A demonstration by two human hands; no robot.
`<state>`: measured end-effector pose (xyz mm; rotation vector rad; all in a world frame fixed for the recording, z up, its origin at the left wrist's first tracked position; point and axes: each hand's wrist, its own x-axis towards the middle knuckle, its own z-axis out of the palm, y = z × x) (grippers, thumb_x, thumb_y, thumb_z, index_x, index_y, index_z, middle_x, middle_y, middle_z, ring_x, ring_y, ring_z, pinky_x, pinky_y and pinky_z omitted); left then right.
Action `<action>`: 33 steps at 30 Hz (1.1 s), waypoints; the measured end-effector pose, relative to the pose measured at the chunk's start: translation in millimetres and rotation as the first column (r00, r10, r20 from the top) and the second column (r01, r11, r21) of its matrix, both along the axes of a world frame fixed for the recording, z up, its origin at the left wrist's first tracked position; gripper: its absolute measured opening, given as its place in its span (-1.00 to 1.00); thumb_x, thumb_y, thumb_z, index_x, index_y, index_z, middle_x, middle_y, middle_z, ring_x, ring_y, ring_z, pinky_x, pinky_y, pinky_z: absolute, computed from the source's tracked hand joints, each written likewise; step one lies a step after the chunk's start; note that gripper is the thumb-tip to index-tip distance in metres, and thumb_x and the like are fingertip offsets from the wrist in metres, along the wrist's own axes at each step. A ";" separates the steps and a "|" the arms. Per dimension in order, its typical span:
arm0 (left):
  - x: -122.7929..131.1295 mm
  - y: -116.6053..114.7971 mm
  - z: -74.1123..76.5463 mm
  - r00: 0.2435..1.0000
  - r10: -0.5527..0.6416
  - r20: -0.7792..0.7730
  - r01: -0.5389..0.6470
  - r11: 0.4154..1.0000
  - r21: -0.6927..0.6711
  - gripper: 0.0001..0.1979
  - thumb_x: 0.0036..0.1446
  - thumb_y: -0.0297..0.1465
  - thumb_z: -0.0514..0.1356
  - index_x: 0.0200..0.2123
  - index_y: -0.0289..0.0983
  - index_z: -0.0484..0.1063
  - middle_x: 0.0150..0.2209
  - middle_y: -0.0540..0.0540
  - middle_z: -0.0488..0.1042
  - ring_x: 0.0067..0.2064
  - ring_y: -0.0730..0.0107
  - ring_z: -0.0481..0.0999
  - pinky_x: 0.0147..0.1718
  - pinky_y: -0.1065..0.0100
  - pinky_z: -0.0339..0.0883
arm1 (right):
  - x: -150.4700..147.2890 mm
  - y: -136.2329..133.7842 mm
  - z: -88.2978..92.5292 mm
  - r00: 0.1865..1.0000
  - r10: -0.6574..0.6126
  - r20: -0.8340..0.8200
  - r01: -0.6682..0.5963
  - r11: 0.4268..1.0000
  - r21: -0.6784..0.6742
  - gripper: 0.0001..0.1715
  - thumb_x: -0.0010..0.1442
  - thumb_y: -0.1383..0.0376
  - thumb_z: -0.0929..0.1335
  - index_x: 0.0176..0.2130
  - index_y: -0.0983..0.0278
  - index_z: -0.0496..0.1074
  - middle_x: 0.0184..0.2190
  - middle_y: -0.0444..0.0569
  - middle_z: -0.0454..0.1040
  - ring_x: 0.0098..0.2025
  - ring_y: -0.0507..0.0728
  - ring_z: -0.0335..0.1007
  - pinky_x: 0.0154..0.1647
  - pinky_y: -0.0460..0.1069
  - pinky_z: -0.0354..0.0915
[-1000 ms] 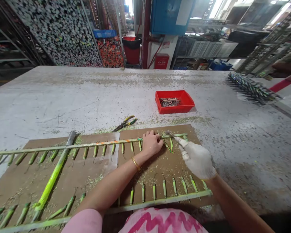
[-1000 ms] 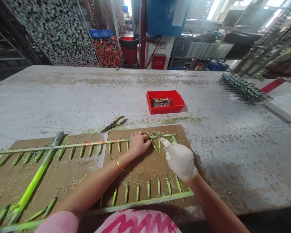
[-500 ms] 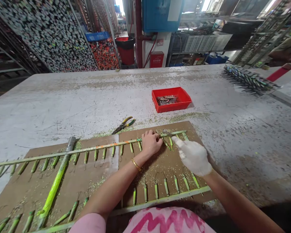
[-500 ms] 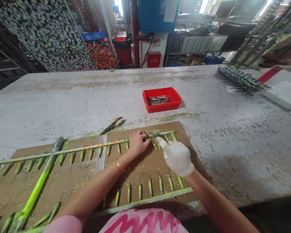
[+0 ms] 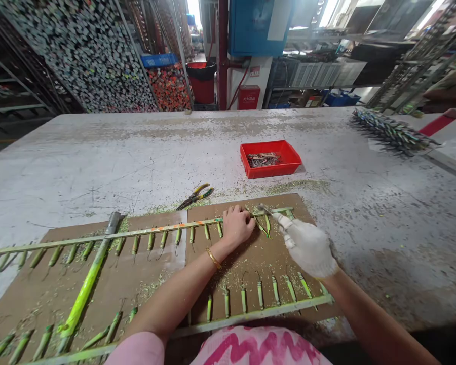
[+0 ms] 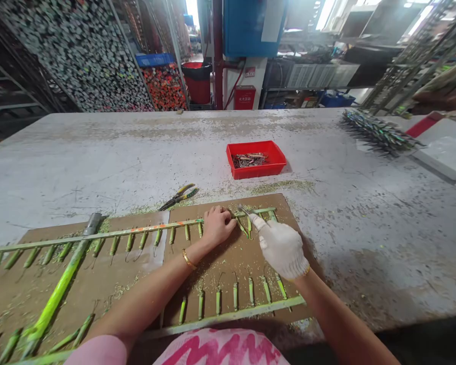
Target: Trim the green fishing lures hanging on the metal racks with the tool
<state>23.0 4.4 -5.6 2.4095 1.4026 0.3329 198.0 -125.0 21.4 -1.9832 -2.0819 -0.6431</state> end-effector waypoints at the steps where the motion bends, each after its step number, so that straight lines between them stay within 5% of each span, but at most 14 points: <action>1: 0.0 -0.1 -0.2 1.000 -0.001 0.005 0.000 1.000 0.007 -0.76 0.24 -0.21 0.18 -0.37 -0.19 0.56 -0.17 -0.12 0.46 -0.05 0.16 0.36 -0.05 0.15 0.17 | 0.2 -0.5 0.0 1.000 -0.005 -0.016 0.005 1.000 0.031 -0.39 0.25 0.37 0.29 0.27 0.17 0.40 -0.40 -0.09 0.52 -0.38 0.11 0.34 -0.33 0.03 0.06; 7: -0.1 -0.4 -0.3 1.000 -0.001 -0.015 0.001 1.000 0.004 -0.73 0.26 -0.19 0.16 -0.35 -0.19 0.57 -0.17 -0.13 0.46 -0.05 0.14 0.36 -0.05 0.14 0.18 | -1.7 2.1 -2.1 0.996 0.066 0.051 -0.062 0.994 -0.086 -0.37 0.22 0.42 0.30 0.24 0.11 0.43 -0.46 -0.11 0.49 -0.44 0.09 0.29 -0.38 0.03 0.01; 12: -0.6 -0.4 -1.5 1.000 -0.008 0.005 0.008 1.000 0.019 -0.72 0.27 -0.19 0.15 -0.34 -0.20 0.57 -0.17 -0.13 0.45 -0.05 0.15 0.36 -0.04 0.13 0.18 | -1.6 2.6 2.5 1.000 -0.006 0.025 0.006 1.000 0.019 -0.42 0.26 0.36 0.30 0.24 0.16 0.42 -0.38 -0.08 0.54 -0.38 0.11 0.35 -0.34 0.04 0.05; 17: -0.3 -0.8 -2.2 1.000 0.004 0.018 -0.004 1.000 0.011 -0.73 0.27 -0.19 0.17 -0.35 -0.20 0.57 -0.18 -0.14 0.45 -0.06 0.13 0.36 -0.06 0.13 0.18 | -0.2 5.1 2.5 0.994 0.034 0.104 -0.022 0.993 -0.113 -0.41 0.23 0.40 0.31 0.21 0.10 0.45 -0.47 -0.13 0.49 -0.47 0.09 0.30 -0.40 0.05 -0.03; 22: 0.1 -1.2 -4.4 0.999 -0.002 0.037 0.001 0.999 0.036 -0.73 0.27 -0.20 0.17 -0.38 -0.20 0.55 -0.19 -0.14 0.45 -0.05 0.13 0.36 -0.06 0.13 0.17 | 0.7 4.2 5.5 0.998 -0.029 0.063 0.028 1.000 0.010 -0.38 0.23 0.37 0.29 0.26 0.16 0.39 -0.40 -0.09 0.52 -0.40 0.11 0.34 -0.35 0.04 0.04; 26: -0.1 -0.8 -5.8 1.000 0.003 0.030 -0.004 1.000 0.025 -0.73 0.27 -0.19 0.17 -0.38 -0.21 0.55 -0.19 -0.14 0.46 -0.06 0.13 0.36 -0.07 0.13 0.16 | 1.9 6.5 2.5 0.993 0.039 0.113 -0.025 0.992 -0.120 -0.37 0.20 0.41 0.30 0.23 0.09 0.42 -0.44 -0.12 0.49 -0.46 0.09 0.31 -0.41 0.04 0.00; 33: 0.4 -1.5 -5.2 1.000 0.004 0.028 -0.006 0.998 0.057 -0.71 0.28 -0.18 0.17 -0.38 -0.21 0.55 -0.21 -0.14 0.46 -0.08 0.13 0.37 -0.09 0.12 0.18 | 1.4 3.9 3.7 0.998 -0.005 0.057 0.011 0.995 -0.100 -0.36 0.24 0.38 0.29 0.29 0.15 0.37 -0.37 -0.06 0.53 -0.39 0.09 0.36 -0.37 0.01 0.06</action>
